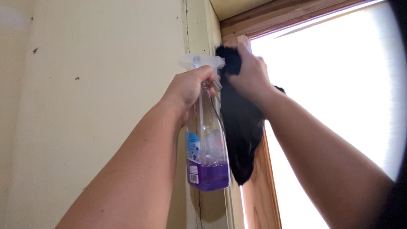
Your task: The person sprays a cleaning solution onto a wooden window frame and wipes it with a black cloth. They repeatedly spray and wipe along the bottom sill, side jambs, and top header of the frame.
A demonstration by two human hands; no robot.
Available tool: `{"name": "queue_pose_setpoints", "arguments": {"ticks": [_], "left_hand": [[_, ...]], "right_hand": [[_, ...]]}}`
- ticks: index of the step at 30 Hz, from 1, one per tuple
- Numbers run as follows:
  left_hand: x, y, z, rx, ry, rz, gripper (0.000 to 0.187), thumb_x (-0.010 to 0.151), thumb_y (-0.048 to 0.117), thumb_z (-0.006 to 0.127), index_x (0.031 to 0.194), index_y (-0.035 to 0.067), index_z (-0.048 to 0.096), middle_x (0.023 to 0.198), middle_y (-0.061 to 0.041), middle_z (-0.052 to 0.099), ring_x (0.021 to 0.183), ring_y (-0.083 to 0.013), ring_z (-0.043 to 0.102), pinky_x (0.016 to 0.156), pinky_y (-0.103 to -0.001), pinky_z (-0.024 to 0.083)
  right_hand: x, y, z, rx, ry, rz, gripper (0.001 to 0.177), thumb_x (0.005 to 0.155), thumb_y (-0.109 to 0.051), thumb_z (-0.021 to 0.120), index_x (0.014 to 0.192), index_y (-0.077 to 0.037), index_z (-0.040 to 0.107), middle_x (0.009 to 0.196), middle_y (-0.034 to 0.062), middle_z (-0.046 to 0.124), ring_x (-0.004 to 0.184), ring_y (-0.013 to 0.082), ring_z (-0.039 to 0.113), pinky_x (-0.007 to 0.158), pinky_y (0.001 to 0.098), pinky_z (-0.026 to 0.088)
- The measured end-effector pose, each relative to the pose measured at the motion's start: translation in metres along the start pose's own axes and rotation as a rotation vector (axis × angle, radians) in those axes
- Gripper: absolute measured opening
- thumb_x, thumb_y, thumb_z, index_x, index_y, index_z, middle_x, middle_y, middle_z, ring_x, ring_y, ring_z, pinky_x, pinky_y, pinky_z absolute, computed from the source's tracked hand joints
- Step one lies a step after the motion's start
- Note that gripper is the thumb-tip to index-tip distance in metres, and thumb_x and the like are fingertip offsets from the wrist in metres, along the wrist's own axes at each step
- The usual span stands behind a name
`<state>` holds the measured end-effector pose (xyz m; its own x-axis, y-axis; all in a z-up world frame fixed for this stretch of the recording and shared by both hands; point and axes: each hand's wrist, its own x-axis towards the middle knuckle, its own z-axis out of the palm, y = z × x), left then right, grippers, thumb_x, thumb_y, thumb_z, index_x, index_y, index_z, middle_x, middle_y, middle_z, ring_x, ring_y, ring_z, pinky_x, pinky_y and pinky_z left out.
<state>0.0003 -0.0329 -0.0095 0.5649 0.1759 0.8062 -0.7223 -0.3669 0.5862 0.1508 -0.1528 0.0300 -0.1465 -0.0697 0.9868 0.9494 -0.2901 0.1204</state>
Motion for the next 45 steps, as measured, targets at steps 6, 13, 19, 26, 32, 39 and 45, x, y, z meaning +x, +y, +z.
{"name": "queue_pose_setpoints", "arguments": {"ticks": [6,13,19,26,32,39,45], "left_hand": [[-0.006,0.002,0.007,0.082,0.046,-0.040,0.018,0.080,0.024,0.060,0.085,0.009,0.069,0.061,0.000,0.057,0.053,-0.0147,0.054,0.051,-0.035,0.048],[0.004,-0.005,0.005,-0.009,-0.018,0.011,0.018,0.078,0.019,0.060,0.087,0.007,0.070,0.061,-0.001,0.055,0.053,-0.0136,0.053,0.051,-0.035,0.045],[-0.004,-0.002,0.004,0.049,-0.026,0.030,0.013,0.078,0.018,0.062,0.083,0.007,0.067,0.061,-0.002,0.056,0.052,-0.0167,0.051,0.052,-0.037,0.044],[-0.012,0.006,0.008,0.114,0.101,0.005,0.014,0.078,0.023,0.064,0.075,0.009,0.066,0.062,-0.002,0.060,0.053,-0.0163,0.057,0.053,-0.037,0.050],[0.001,0.000,0.001,0.001,0.041,0.012,0.017,0.077,0.021,0.066,0.068,0.007,0.062,0.061,-0.005,0.060,0.053,-0.0195,0.056,0.051,-0.038,0.046],[0.003,-0.008,0.000,0.081,0.056,0.035,0.015,0.077,0.024,0.064,0.071,0.010,0.063,0.062,-0.004,0.055,0.056,-0.0193,0.052,0.059,-0.040,0.045],[0.000,-0.004,-0.001,0.067,0.023,0.012,0.014,0.075,0.025,0.064,0.070,0.012,0.060,0.064,-0.003,0.057,0.064,-0.0186,0.053,0.066,-0.043,0.044]], "right_hand": [[-0.069,-0.021,-0.029,0.123,-0.122,0.022,0.061,0.073,-0.009,0.076,0.132,-0.014,0.060,0.108,0.0170,0.075,0.099,0.0341,0.076,0.087,0.0420,0.060],[-0.150,-0.022,-0.047,0.185,-0.278,-0.032,0.057,0.071,-0.005,0.077,0.126,-0.014,0.064,0.112,0.0130,0.077,0.103,0.0272,0.077,0.087,0.0367,0.060],[-0.114,-0.007,-0.062,0.235,-0.212,0.028,0.053,0.072,0.001,0.071,0.123,-0.012,0.069,0.110,0.0112,0.080,0.103,0.0215,0.077,0.090,0.0349,0.059],[-0.021,-0.001,-0.037,0.154,0.152,-0.182,0.052,0.078,-0.008,0.081,0.127,-0.003,0.067,0.106,0.0184,0.076,0.097,0.0270,0.077,0.089,0.0380,0.061],[-0.094,-0.022,-0.021,0.122,0.007,-0.046,0.053,0.073,-0.009,0.080,0.124,-0.003,0.067,0.104,0.0192,0.076,0.097,0.0330,0.075,0.090,0.0410,0.057],[-0.172,-0.038,-0.036,0.178,-0.075,0.022,0.050,0.068,-0.004,0.078,0.118,-0.003,0.071,0.106,0.0154,0.076,0.095,0.0286,0.076,0.085,0.0376,0.058],[-0.208,-0.052,-0.060,0.220,-0.297,0.118,0.042,0.068,-0.002,0.079,0.109,-0.009,0.078,0.097,0.0095,0.079,0.085,0.0232,0.080,0.076,0.0356,0.061]]}}
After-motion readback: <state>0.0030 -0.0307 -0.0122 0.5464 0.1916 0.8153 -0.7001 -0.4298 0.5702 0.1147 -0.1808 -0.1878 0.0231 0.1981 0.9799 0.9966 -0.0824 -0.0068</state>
